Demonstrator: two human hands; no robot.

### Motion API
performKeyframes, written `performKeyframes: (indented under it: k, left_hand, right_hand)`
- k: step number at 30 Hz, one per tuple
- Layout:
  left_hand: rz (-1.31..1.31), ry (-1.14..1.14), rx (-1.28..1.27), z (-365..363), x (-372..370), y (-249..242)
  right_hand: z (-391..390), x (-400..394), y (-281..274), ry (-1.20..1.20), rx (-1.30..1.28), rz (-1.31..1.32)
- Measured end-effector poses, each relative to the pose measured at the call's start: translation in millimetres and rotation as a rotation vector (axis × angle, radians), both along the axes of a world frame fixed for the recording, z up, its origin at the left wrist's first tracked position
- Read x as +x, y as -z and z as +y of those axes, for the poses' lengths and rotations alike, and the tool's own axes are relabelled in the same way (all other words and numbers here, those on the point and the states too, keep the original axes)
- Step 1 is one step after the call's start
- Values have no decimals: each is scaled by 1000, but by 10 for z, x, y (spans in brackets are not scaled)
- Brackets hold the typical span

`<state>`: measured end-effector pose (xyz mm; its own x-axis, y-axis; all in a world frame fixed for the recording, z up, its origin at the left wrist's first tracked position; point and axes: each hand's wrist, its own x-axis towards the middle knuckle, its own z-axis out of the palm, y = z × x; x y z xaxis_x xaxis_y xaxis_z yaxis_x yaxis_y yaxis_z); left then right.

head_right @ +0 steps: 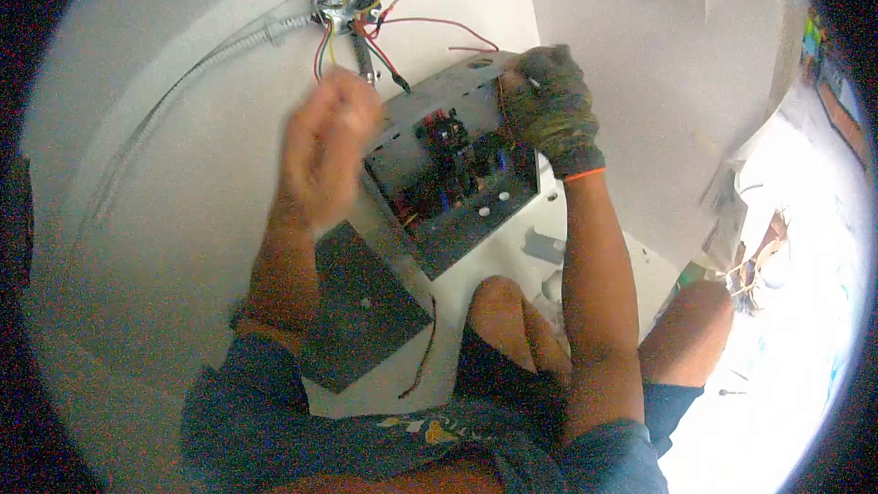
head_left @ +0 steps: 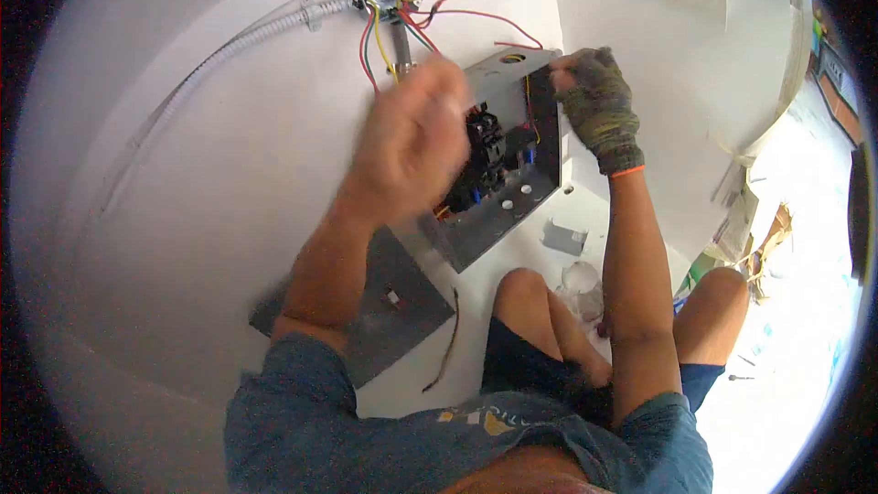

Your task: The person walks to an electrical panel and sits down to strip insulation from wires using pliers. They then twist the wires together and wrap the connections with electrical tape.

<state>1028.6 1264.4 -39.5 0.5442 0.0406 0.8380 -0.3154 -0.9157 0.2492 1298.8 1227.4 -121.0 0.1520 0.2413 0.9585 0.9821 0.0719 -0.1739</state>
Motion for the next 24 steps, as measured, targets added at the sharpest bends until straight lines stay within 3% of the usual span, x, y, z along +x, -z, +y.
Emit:
performKeyframes:
  k: [1,3,4,6,10,12,20,22,24]
  left_hand:
    - [-16,-189,-129,-18,-41,-222]
    - [-162,-453,128,504,198,-362]
    - [-151,-458,125,712,316,-309]
    - [-324,-775,446,971,576,-214]
    - [-364,-671,486,1198,754,-131]
    - [-250,-549,198,1190,745,-93]
    - [-367,-500,177,1209,683,-10]
    - [-386,-486,173,1227,693,29]
    - [-393,-515,198,1190,679,14]
  right_hand:
    - [67,28,-110,-2,12,-11]
    - [171,-70,-176,-224,-50,418]
    - [171,-244,-205,-229,-55,428]
    - [164,-666,-405,-698,208,567]
    - [358,-869,-544,-862,152,627]
    - [450,-867,-579,-806,46,622]
    - [842,-877,-583,-744,164,543]
    - [815,-906,-604,-552,172,442]
    - [898,-896,-586,-509,171,434]
